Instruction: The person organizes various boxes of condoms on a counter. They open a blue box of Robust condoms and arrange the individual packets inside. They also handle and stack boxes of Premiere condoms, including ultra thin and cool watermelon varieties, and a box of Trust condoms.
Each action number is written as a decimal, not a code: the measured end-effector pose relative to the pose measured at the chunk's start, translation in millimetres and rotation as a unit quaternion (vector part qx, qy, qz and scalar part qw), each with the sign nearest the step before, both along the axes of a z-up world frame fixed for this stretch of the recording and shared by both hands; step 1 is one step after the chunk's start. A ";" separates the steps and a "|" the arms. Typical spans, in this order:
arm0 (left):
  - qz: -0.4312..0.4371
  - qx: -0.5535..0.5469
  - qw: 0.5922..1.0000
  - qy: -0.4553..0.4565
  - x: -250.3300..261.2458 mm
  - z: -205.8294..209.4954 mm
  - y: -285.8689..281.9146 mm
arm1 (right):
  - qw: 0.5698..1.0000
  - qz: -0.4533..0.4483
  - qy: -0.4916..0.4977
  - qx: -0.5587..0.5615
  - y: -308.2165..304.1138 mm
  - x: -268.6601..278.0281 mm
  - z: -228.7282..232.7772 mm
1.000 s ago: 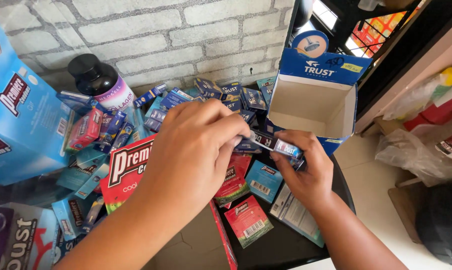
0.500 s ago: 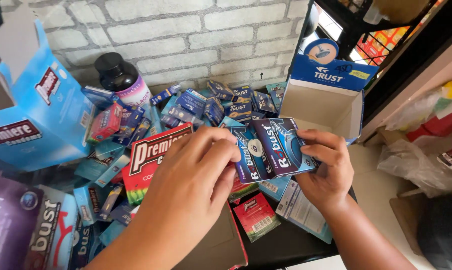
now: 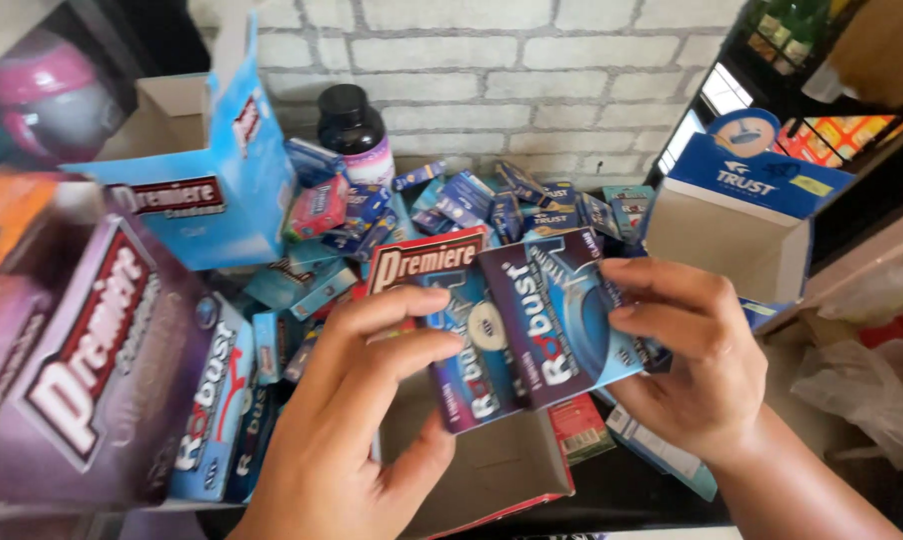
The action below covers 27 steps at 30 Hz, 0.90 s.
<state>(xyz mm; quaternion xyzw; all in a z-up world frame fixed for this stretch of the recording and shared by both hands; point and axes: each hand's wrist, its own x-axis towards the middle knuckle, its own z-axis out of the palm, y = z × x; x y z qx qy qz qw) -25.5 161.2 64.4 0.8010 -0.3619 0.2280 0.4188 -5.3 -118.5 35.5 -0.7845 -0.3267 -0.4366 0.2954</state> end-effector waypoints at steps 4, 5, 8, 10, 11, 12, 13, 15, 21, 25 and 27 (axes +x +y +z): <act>0.025 -0.017 0.999 0.041 -19.9 -15.7 29.2 | 0.998 0.041 0.000 -0.044 40.4 -10.5 16.0; 0.029 -0.017 0.999 0.041 -24.7 -16.7 33.6 | 0.998 0.045 0.000 -0.045 46.1 -12.7 14.5; 0.048 -0.040 0.998 0.003 -36.8 -21.8 47.0 | 0.995 0.079 0.012 -0.051 63.0 -17.4 9.5; 0.061 -0.063 0.996 0.010 -43.1 -27.2 56.4 | 0.993 0.105 0.029 -0.055 74.7 -17.9 4.6; 0.066 -0.064 0.996 0.009 -46.1 -28.3 61.0 | 0.992 0.111 0.029 -0.056 79.6 -17.9 4.3; 0.084 -0.057 0.995 -0.006 -48.8 -29.5 65.5 | 0.990 0.121 0.039 -0.059 84.5 -17.7 4.0; 0.102 -0.050 0.993 -0.021 -51.6 -31.2 69.7 | 0.988 0.130 0.050 -0.062 89.1 -17.8 3.1; 0.129 -0.058 0.990 -0.016 -59.1 -36.7 74.8 | 0.984 0.147 0.071 -0.075 97.6 -18.2 11.3; 0.187 -0.105 0.977 -0.015 -76.8 -64.2 84.5 | 0.951 0.218 0.199 -0.096 123.6 -9.2 37.4; 0.210 -0.111 0.971 0.008 -86.3 -80.0 80.8 | 0.916 0.240 0.297 -0.124 141.6 7.2 41.9; 0.208 -0.113 0.971 0.022 -88.9 -93.6 80.7 | 0.904 0.255 0.312 -0.140 152.2 16.1 40.8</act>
